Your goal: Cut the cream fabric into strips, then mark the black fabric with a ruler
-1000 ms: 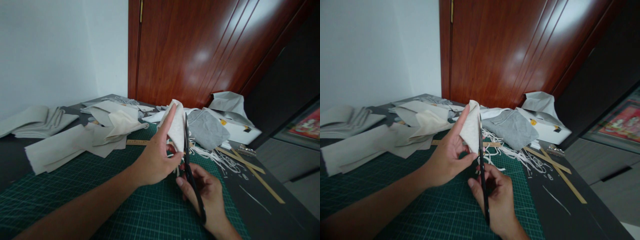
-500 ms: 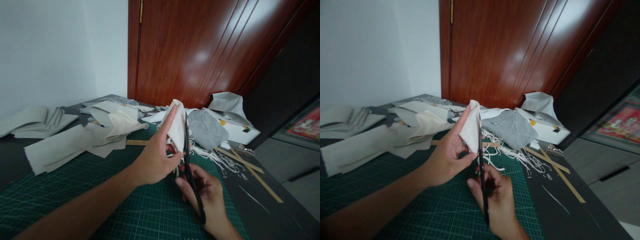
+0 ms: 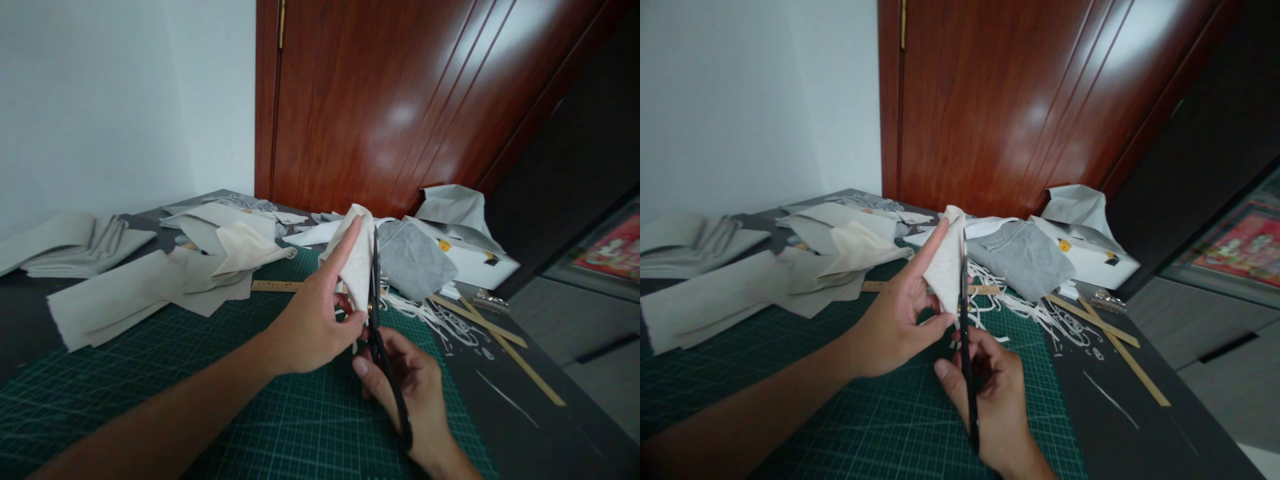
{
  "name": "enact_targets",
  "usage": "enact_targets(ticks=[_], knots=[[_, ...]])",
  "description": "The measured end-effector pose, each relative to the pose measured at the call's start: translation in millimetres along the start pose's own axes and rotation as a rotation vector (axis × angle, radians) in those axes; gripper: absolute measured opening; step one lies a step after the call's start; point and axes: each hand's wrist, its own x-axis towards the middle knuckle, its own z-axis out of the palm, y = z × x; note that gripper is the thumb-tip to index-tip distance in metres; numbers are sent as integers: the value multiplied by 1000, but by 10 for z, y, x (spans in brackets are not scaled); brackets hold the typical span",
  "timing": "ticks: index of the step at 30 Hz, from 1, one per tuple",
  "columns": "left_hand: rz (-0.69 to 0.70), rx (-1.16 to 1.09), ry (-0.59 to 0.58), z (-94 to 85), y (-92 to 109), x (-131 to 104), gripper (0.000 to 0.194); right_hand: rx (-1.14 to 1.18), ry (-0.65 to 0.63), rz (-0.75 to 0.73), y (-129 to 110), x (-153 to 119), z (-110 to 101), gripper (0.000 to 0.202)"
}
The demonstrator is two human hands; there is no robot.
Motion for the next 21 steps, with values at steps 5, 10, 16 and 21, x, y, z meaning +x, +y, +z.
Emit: enact_targets(ticks=[5, 10, 16, 21], knots=[[-26, 68, -32, 14, -13, -19, 111, -24, 22, -8, -2, 15, -9, 23], [-27, 75, -41, 26, -28, -34, 110, -52, 34, -36, 11, 10, -13, 21], [-49, 104, -35, 21, -2, -33, 110, -92, 41, -61, 7, 1, -27, 17], [-56, 90, -53, 8, 3, -32, 110, -129, 25, -80, -19, -7, -34, 17]])
